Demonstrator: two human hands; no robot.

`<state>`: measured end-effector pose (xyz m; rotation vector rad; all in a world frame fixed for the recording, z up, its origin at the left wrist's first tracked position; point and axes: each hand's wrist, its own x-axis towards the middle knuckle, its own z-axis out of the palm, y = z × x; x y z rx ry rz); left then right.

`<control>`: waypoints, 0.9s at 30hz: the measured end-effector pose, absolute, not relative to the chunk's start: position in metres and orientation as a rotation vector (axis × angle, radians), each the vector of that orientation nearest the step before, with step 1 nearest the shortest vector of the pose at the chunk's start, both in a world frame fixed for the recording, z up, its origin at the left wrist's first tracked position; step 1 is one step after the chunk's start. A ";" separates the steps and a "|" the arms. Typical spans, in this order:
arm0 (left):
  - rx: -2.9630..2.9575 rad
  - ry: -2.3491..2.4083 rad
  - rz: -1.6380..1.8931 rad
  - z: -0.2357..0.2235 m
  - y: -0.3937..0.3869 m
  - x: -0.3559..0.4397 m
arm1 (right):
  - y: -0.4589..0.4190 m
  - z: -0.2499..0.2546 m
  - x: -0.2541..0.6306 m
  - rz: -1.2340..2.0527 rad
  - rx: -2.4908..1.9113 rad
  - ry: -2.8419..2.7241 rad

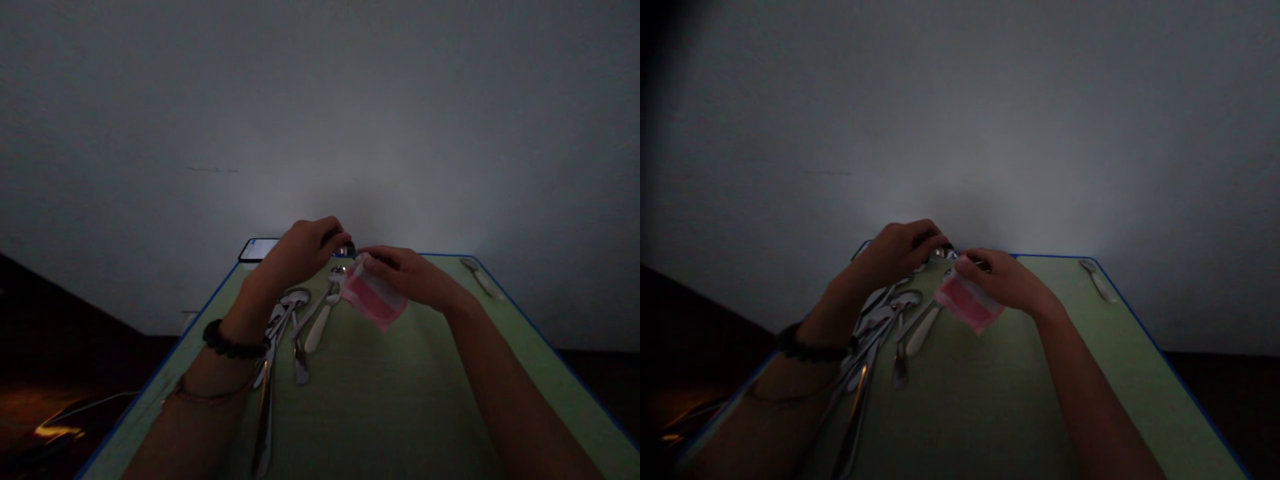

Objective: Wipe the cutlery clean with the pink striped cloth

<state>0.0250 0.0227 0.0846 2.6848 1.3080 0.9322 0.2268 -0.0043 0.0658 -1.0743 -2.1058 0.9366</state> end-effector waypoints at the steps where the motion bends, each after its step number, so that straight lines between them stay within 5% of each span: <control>1: 2.690 1.304 0.931 0.085 0.023 0.025 | -0.004 0.065 0.227 0.958 -1.078 -2.135; 27: 2.650 1.167 0.904 0.088 0.017 0.026 | 0.004 0.062 0.233 1.025 -1.154 -1.796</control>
